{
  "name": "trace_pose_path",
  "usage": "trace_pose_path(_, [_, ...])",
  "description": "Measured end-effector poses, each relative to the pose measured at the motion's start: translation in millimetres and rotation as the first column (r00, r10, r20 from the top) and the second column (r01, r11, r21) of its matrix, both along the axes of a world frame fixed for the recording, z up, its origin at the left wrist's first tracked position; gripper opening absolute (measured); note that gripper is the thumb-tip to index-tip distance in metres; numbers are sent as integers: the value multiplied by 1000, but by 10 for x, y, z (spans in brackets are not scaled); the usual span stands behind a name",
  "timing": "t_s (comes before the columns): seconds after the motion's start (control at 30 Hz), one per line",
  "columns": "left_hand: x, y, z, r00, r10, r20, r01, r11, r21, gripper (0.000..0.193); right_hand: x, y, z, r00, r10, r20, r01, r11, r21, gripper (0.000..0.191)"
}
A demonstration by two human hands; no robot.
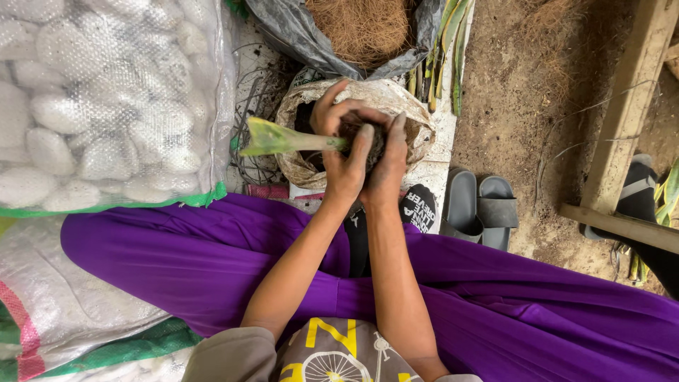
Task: The person sits cross-legged and repeatedly shapes a dark clay-like lump with both hands, using a green leaf to smooth and press the surface. The person rotates the lump and continues to refine its shape without placing it elsewhere.
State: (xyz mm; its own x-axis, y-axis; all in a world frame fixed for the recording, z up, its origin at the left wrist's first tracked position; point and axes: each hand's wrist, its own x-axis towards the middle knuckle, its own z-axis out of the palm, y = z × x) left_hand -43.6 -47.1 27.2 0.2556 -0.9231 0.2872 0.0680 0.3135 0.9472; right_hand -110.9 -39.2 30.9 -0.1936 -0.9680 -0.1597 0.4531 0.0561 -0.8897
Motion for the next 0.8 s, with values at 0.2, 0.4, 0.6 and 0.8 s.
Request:
trace_pose_path(0.2, [8,11,-230,993,44,-110,-39,998,55,27,12,26,-237,936,-116,-333,131,991,24,55])
trace_pose_path(0.4, [-115,-2,-243,863,-54,-503,260,900,349,34,-34,6,-127,815,-284,-505,218,958,-186,50])
trace_pose_path(0.6, [0,23,-38,594,-21,-804,468,822,324,33,87,12,116,813,-292,-504,135,936,-325,41])
trace_pose_path(0.8, [6,-2,-83,625,-56,-778,383,891,243,26,74,5,-28,621,-324,-713,-11,907,-421,44])
